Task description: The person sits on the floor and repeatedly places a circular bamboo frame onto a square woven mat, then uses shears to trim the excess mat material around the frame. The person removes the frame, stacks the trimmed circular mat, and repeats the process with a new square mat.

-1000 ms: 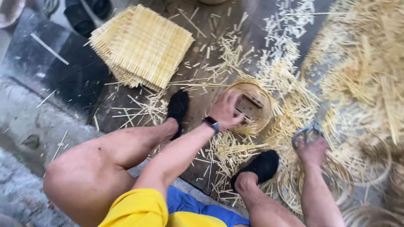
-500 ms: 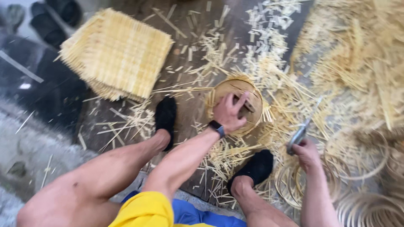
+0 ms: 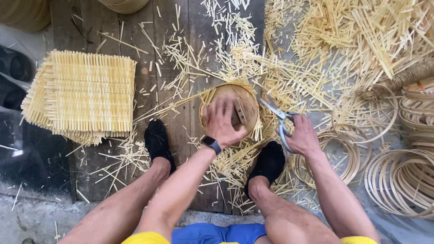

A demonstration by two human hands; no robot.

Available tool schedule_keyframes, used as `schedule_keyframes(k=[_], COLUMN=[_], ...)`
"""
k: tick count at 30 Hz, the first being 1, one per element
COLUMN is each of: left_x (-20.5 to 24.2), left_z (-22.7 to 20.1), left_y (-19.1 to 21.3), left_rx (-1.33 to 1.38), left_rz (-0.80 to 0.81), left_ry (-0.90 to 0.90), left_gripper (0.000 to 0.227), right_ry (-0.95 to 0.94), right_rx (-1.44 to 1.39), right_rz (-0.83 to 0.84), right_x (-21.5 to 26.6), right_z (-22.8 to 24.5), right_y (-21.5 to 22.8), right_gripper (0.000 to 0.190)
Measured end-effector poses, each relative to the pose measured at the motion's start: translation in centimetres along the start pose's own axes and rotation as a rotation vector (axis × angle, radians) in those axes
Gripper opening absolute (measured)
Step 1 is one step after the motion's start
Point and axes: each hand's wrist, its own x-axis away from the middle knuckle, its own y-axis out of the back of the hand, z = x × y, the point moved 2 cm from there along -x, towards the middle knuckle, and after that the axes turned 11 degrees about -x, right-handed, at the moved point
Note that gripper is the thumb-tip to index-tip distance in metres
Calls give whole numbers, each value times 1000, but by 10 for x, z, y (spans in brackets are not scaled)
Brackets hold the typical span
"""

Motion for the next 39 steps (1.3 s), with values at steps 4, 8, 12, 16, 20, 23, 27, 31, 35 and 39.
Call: schedule_keyframes(k=[4, 8, 12, 16, 20, 23, 27, 31, 35, 39], left_x=[3, 1, 4, 1, 0, -1, -4, 0, 6, 3], left_z=[-32, -33, -24, -24, -16, -14, -15, -14, -18, -16], left_y=[-17, -29, -31, -28, -19, -13, -7, 1, -4, -13], left_rx=[21, -5, 21, -24, -9, -2, 33, 40, 118, 112], left_rz=[69, 49, 84, 111, 145, 163, 246, 179, 109, 251], left_ry=[299, 286, 130, -9, -92, -149, -276, -213, 114, 65], left_gripper=[103, 100, 102, 105, 99, 95, 93, 104, 132, 131], right_ry=[-11, -96, 140, 353, 112, 189, 288, 23, 73, 188], right_rx=[380, 404, 425, 520, 473, 535, 589, 495, 490, 568], right_rz=[96, 81, -78, -405, -12, -68, -213, 163, 97, -31], right_x=[-16, -29, -33, -38, -46, -50, -57, -57, -51, -48], right_z=[4, -8, -25, -33, -41, -39, -36, -40, -35, -24], right_y=[-22, -29, -22, -12, -18, -13, -12, -15, -3, -5], right_gripper=[64, 32, 25, 53, 25, 35, 43, 31, 37, 59])
